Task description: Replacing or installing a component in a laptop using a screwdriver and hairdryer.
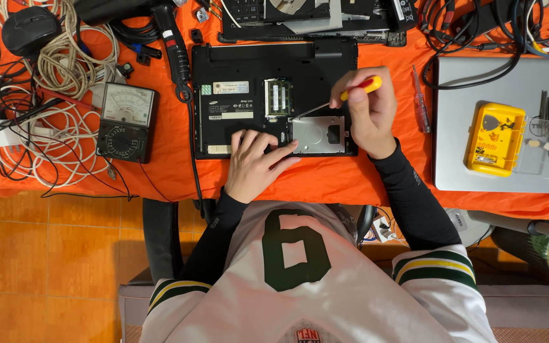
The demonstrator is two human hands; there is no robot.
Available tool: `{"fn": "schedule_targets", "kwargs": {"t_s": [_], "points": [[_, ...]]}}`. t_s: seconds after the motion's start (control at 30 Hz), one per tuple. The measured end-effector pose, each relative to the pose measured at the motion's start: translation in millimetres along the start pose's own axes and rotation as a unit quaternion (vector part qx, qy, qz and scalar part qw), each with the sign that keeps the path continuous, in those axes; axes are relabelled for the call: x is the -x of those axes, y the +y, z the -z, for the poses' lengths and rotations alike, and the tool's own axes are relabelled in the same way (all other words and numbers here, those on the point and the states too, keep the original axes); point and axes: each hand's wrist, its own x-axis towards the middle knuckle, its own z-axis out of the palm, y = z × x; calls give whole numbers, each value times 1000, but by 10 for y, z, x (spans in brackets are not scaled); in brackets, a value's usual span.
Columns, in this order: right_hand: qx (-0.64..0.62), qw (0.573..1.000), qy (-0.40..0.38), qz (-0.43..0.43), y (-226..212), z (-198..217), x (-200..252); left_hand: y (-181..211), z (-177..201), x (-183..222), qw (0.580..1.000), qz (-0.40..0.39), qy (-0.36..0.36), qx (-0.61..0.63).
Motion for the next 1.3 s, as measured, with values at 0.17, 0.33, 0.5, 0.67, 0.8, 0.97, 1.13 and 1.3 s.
{"fn": "schedule_targets", "kwargs": {"t_s": [0.17, 0.33, 0.5, 0.67, 0.8, 0.97, 1.13, 1.3], "points": [[28, 998, -55, -10, -111, -69, -183, 1, 21, -27, 1000, -6, 10, -2], [179, 973, -145, -6, -440, -238, -579, 10, 21, -28, 1000, -2, 7, -4], [203, 948, -213, 122, -502, -396, -870, 22, 43, -38, 1000, -12, 26, 4], [285, 911, -281, 102, -716, -449, -1024, 34, 78, -46, 999, -26, 33, -5], [294, 907, -286, 91, -918, -466, -1060, 193, 172, -22, 994, -67, 36, 84], [286, 905, -305, 79, -1003, -444, -1043, 1065, 953, -705, 929, -239, 179, 217], [309, 890, -317, 110, -1122, -439, -1063, 1529, 1344, -1122, 882, -323, 173, 296], [311, 888, -310, 135, -1133, -433, -1036, 1646, 1167, -1154, 808, -346, 110, 463]]}}
